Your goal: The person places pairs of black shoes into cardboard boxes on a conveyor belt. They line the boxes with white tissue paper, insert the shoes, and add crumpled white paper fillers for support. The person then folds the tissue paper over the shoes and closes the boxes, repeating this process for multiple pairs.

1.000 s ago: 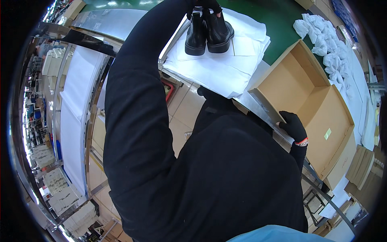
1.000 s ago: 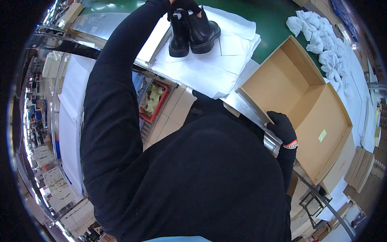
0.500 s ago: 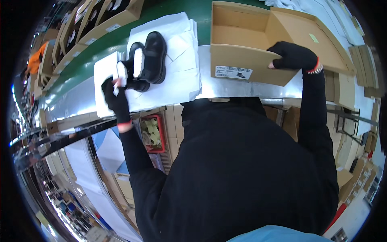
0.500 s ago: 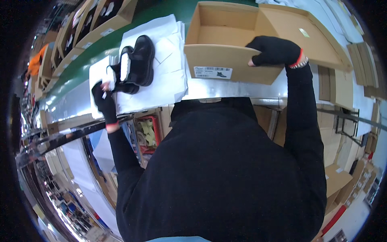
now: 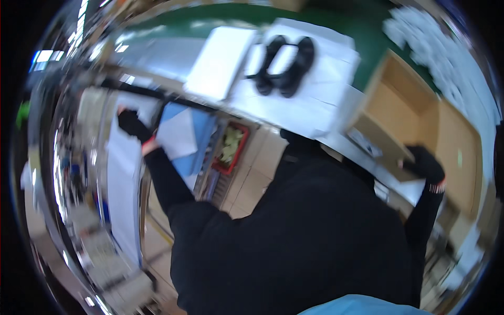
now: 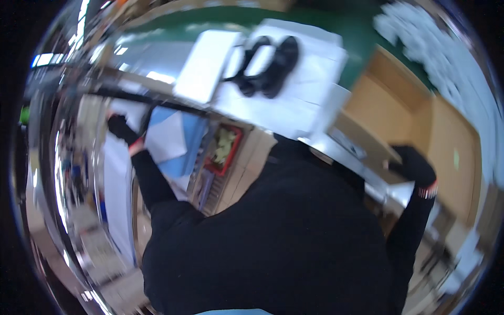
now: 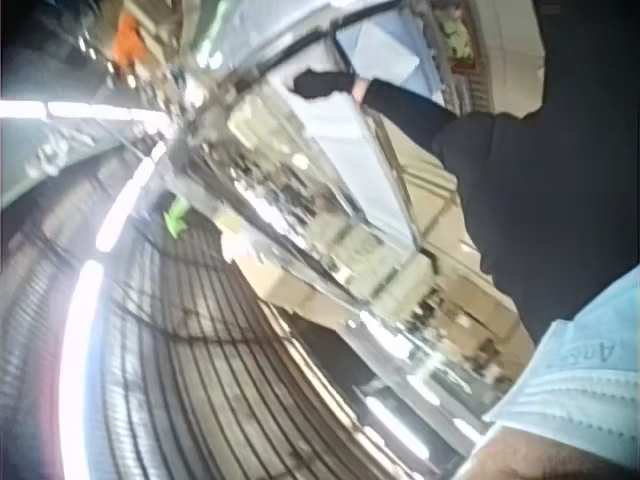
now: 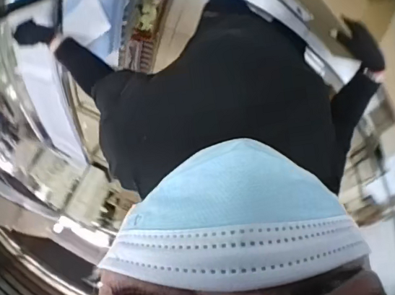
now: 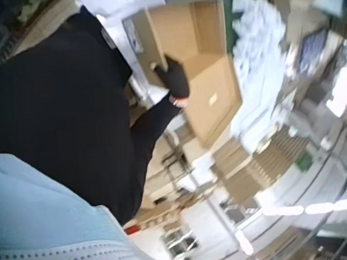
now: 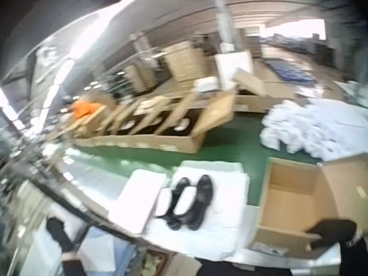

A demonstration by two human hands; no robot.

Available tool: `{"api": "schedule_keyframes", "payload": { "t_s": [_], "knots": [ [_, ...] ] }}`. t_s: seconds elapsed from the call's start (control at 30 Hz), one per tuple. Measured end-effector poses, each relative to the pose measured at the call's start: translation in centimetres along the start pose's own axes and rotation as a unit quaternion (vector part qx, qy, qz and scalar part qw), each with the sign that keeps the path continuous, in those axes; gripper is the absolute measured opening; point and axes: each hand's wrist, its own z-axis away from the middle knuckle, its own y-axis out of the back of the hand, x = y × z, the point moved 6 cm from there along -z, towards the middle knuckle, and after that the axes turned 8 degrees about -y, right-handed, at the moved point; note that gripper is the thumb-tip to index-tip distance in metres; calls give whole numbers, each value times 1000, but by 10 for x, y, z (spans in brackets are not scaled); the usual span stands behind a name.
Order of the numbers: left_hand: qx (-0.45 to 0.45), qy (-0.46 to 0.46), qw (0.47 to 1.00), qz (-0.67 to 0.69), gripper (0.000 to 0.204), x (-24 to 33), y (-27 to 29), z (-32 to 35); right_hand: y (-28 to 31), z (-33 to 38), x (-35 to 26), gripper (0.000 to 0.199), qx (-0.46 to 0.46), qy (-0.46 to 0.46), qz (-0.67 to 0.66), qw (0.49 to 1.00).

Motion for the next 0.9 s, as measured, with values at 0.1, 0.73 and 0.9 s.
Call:
{"api": "schedule_keyframes", "payload": {
  "t_s": [0.1,0.73,0.9],
  "knots": [
    [-140,204,959,137,24,-31,-10,4,-55,-4,9,53,10,-23,21,999],
    [-96,261,957,-87,32,-101,47,76,-100,-16,-2,56,-13,-48,-180,982],
    [-77,329,728,596,25,150,53,-47,-58,-17,-44,74,61,134,-456,878]
  ]
}}
